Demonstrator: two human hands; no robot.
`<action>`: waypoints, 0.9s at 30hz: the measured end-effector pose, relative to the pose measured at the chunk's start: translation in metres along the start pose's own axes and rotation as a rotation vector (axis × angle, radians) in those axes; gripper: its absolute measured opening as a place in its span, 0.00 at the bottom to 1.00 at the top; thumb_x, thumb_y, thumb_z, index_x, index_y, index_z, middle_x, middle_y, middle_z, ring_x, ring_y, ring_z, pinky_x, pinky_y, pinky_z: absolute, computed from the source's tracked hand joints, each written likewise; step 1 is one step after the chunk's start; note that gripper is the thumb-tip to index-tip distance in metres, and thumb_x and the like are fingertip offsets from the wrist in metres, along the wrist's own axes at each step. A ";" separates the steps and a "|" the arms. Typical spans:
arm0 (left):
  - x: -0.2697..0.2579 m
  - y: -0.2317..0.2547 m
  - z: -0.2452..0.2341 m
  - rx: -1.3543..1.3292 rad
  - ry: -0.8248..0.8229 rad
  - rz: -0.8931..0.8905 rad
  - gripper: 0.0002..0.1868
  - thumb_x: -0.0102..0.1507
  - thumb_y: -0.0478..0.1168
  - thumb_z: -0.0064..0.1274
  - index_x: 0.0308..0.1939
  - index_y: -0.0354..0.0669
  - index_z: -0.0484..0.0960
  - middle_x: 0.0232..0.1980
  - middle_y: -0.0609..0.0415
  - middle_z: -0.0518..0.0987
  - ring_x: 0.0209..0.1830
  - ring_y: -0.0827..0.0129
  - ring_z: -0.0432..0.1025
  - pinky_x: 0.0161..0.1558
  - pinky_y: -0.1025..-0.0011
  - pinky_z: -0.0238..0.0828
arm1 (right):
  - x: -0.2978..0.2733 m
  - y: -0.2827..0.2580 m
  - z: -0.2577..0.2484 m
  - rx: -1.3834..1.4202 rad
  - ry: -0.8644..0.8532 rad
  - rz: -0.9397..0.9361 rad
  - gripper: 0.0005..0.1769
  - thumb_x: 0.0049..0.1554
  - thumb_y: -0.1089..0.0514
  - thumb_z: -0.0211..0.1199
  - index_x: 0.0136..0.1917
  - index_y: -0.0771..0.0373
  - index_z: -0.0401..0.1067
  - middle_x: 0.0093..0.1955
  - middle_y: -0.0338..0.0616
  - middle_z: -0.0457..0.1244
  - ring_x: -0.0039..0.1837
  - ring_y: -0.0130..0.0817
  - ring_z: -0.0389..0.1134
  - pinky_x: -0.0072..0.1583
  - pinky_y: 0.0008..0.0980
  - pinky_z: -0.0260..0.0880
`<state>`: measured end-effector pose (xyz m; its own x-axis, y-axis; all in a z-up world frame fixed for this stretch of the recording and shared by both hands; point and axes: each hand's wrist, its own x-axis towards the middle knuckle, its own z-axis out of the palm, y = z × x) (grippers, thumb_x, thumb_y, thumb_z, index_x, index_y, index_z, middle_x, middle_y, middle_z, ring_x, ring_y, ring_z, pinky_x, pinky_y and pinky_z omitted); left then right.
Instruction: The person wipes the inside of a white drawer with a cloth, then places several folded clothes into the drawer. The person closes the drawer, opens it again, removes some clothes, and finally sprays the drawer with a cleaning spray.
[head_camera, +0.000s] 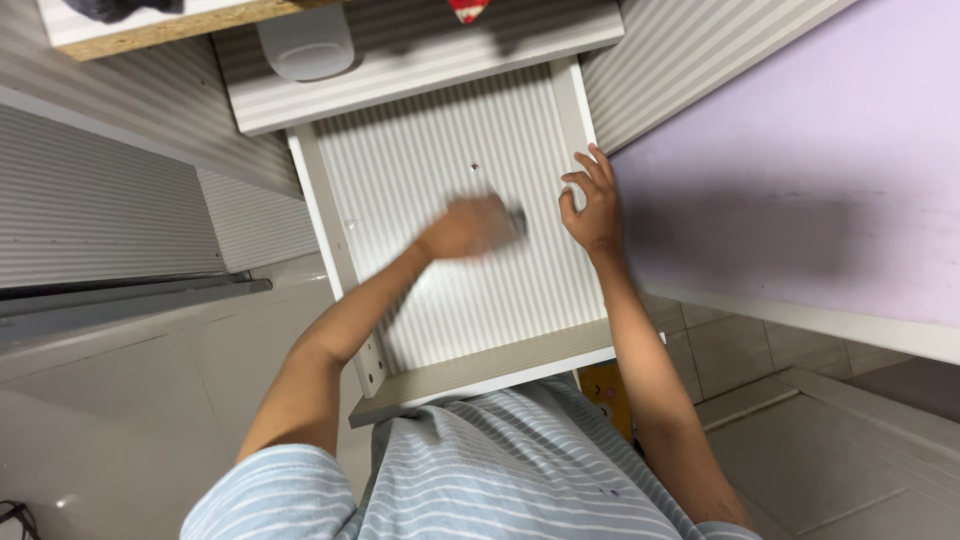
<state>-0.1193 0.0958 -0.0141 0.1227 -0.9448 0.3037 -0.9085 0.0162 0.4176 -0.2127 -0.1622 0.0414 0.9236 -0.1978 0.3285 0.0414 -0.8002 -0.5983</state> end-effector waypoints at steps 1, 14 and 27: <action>-0.004 -0.020 -0.014 0.077 0.070 -0.223 0.23 0.71 0.50 0.44 0.64 0.41 0.76 0.63 0.39 0.74 0.63 0.44 0.66 0.64 0.48 0.64 | 0.001 0.000 0.000 -0.002 -0.003 0.002 0.08 0.56 0.66 0.61 0.48 0.67 0.78 0.70 0.55 0.64 0.81 0.54 0.54 0.75 0.50 0.61; 0.000 0.053 -0.005 -0.285 0.136 -1.010 0.37 0.68 0.61 0.45 0.76 0.51 0.62 0.71 0.34 0.67 0.70 0.41 0.62 0.66 0.48 0.64 | -0.007 -0.031 0.013 -0.366 -0.226 0.051 0.39 0.57 0.54 0.65 0.79 0.59 0.57 0.83 0.59 0.45 0.84 0.57 0.46 0.78 0.65 0.44; -0.115 0.005 -0.106 0.319 0.232 -0.842 0.17 0.63 0.38 0.51 0.55 0.41 0.82 0.60 0.37 0.77 0.71 0.46 0.62 0.72 0.43 0.48 | -0.081 -0.072 0.052 -0.625 -0.867 -0.372 0.48 0.54 0.30 0.63 0.82 0.33 0.46 0.84 0.57 0.31 0.83 0.68 0.27 0.76 0.71 0.32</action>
<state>-0.0955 0.2391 0.0436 0.8372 -0.5146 0.1853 -0.5462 -0.7686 0.3330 -0.2708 -0.0593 0.0196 0.8567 0.3759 -0.3531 0.3952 -0.9184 -0.0188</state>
